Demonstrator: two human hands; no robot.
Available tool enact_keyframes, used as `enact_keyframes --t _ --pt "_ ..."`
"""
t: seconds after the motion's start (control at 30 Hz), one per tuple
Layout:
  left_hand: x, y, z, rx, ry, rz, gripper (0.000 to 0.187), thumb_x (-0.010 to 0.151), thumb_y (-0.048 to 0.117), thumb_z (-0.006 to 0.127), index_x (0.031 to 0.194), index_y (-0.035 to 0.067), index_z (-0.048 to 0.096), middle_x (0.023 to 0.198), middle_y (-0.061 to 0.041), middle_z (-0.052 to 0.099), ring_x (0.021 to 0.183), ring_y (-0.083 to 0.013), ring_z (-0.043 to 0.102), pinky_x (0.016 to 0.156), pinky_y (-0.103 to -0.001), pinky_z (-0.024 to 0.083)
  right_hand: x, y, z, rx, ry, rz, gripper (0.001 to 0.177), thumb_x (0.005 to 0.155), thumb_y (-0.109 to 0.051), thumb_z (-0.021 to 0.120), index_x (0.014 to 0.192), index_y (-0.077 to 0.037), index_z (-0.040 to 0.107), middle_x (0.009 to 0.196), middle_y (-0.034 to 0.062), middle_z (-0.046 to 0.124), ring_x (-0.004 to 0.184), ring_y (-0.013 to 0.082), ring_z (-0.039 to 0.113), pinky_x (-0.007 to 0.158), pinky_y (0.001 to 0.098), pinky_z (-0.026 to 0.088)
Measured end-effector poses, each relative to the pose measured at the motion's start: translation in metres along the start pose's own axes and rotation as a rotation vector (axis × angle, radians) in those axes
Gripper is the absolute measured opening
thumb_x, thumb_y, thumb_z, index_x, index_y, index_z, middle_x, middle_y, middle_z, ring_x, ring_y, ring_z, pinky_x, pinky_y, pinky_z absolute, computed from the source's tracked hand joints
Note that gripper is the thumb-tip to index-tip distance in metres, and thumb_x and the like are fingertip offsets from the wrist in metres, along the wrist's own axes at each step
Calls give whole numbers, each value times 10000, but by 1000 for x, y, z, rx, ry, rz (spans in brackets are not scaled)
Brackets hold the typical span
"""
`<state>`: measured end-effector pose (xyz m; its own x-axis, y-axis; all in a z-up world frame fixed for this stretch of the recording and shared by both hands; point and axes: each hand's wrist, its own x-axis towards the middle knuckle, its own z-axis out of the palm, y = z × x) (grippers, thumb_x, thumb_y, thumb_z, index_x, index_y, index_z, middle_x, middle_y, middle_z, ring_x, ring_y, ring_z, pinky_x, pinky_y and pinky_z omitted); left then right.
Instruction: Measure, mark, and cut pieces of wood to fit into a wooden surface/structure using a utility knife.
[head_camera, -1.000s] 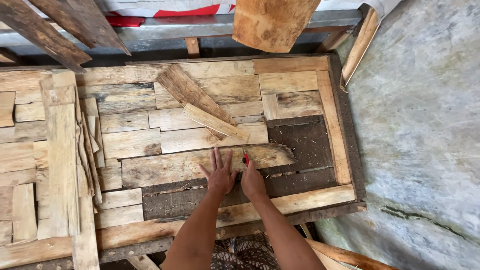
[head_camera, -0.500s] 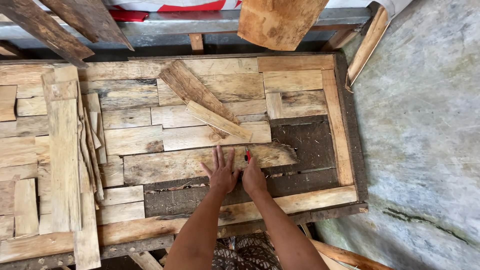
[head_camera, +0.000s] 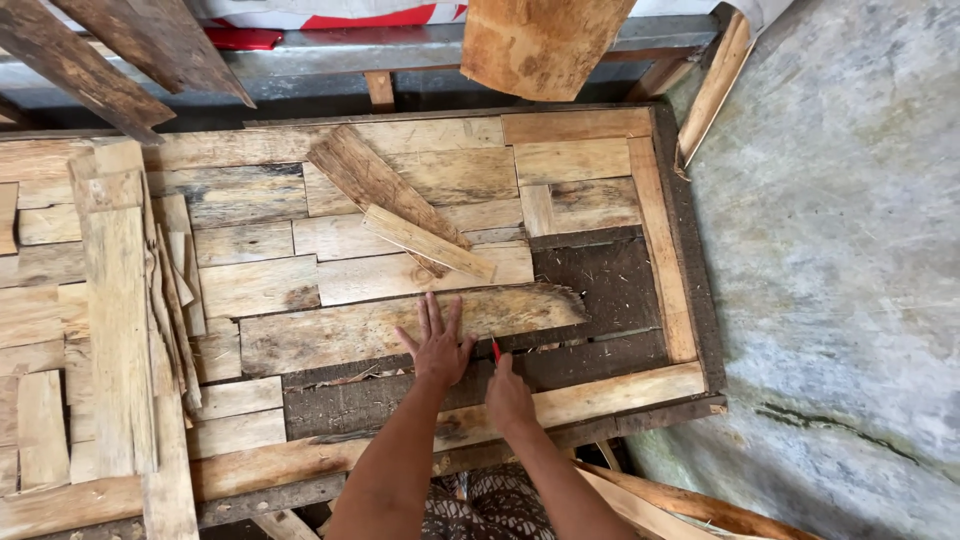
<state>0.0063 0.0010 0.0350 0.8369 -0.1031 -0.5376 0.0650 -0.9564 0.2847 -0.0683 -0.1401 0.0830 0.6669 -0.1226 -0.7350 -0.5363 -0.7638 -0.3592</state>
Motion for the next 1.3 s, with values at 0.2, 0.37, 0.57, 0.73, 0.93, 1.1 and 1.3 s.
enact_keyframes --t 0.2,0.37,0.57,0.73,0.93,1.1,1.3 --pt "-3 0 0 -14 30 10 777 1025 693 309 1656 418 -52 1727 -89 -217 1590 -302 -169 1153 -786 -73 -5 39 20 -46 131 -114 448 1063 -199 509 1419 21 349 798 144 682 549 222 593 456 414 460" --pt "0 -2 3 -30 28 13 769 1033 677 335 1654 417 -37 1730 -82 -215 1596 -300 -170 1148 -789 -86 25 14 -1 -50 180 -122 324 1098 -230 446 1351 -36 391 829 152 662 556 313 601 465 477 442" --pt "0 -2 2 -53 27 11 785 1029 654 375 1658 413 -28 1728 -81 -226 1596 -297 -172 1144 -790 -90 71 -2 -2 -54 251 -199 370 1112 -271 424 1399 -40 385 874 181 699 629 348 621 518 516 475" --pt "-2 -2 0 -40 17 11 783 1039 628 375 1662 397 -40 1724 -90 -241 1595 -310 -179 1137 -799 -80 77 -12 -8 -33 200 -154 550 1084 -282 404 1546 -31 244 1044 184 673 690 386 667 537 537 527" --pt "-2 -1 -2 -32 -5 18 770 1050 630 348 1657 398 -65 1718 -94 -252 1590 -314 -192 1144 -801 -79 72 -17 -13 -70 201 -144 593 1097 -278 402 1582 4 210 1046 199 695 751 369 687 583 510 549" --pt "-2 0 -6 -30 -15 4 770 1044 647 342 1656 411 -62 1715 -84 -261 1592 -307 -190 1150 -796 -80 63 -31 -22 -78 122 -61 597 1100 -272 405 1604 -39 185 1040 176 692 735 358 669 582 517 535" --pt "0 0 1 -28 25 2 778 1036 671 331 1656 400 -53 1726 -91 -223 1594 -306 -175 1145 -796 -73 53 -50 -38 7 37 -12 652 1082 -163 406 1632 -44 77 1046 183 635 673 284 635 556 495 535"
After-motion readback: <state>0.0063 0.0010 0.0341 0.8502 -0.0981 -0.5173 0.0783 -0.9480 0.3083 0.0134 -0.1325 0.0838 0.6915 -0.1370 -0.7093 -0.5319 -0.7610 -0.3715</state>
